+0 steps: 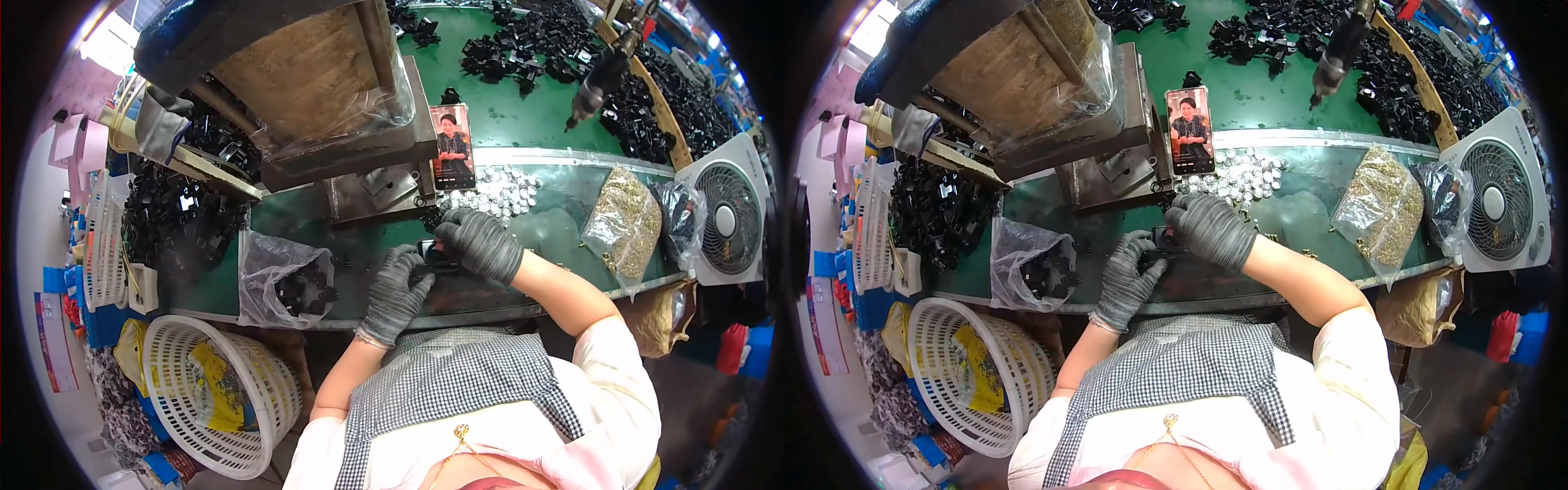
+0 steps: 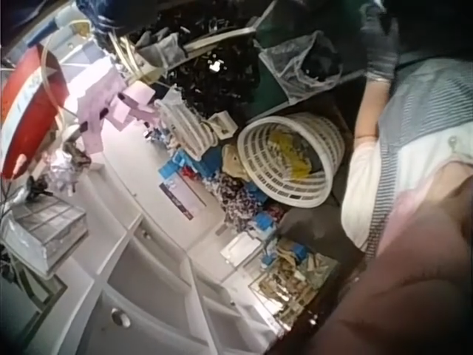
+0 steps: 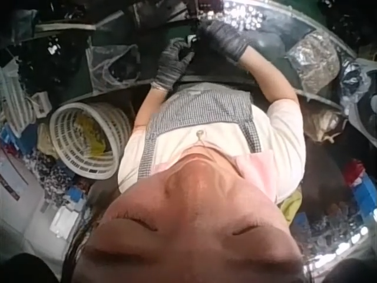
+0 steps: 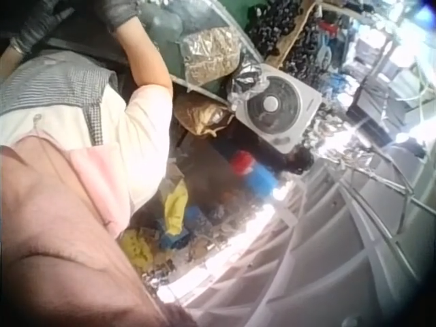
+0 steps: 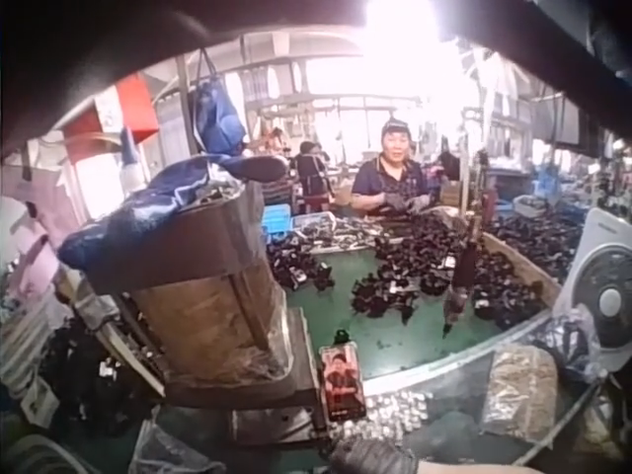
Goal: Assembling small plastic and metal components using a power screwdriver at a factory workbench.
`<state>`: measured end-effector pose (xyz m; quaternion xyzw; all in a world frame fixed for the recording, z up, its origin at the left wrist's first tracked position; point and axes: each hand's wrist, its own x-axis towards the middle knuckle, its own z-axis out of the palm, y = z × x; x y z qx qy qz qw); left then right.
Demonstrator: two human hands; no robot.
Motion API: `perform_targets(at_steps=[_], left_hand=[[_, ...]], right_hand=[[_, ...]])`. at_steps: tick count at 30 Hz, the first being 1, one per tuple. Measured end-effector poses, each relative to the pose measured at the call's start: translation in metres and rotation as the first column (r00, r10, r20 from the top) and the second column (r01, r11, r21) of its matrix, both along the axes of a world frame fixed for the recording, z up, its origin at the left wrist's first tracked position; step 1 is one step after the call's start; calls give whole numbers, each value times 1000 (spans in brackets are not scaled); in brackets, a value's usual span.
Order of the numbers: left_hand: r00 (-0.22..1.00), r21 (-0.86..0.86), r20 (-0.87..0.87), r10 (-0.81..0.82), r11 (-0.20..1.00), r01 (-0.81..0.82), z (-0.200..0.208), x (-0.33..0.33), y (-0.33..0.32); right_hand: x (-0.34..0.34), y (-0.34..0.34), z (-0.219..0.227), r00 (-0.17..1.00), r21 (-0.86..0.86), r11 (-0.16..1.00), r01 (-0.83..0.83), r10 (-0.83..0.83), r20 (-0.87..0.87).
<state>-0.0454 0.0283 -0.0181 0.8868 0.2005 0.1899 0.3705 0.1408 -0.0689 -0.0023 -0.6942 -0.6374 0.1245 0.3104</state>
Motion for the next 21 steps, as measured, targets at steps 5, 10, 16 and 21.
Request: perform_targets(at_steps=[5, 10, 16, 21], left_hand=[[997, 6, 74, 4, 1000, -5, -6, -1, 2], [998, 30, 58, 2, 1000, -4, -6, 0, 6], [995, 26, 99, 10, 1000, -12, -5, 0, 11], [986, -20, 156, 56, 998, -54, -2, -2, 19]], right_hand=[[-6, 3, 9, 991, -95, 995, -7, 20, 135], [-4, 6, 16, 982, -219, 974, -57, 94, 162], [-3, 9, 22, 978, -176, 980, -95, 125, 167], [0, 11, 16, 992, -36, 991, -128, 128, 1]])
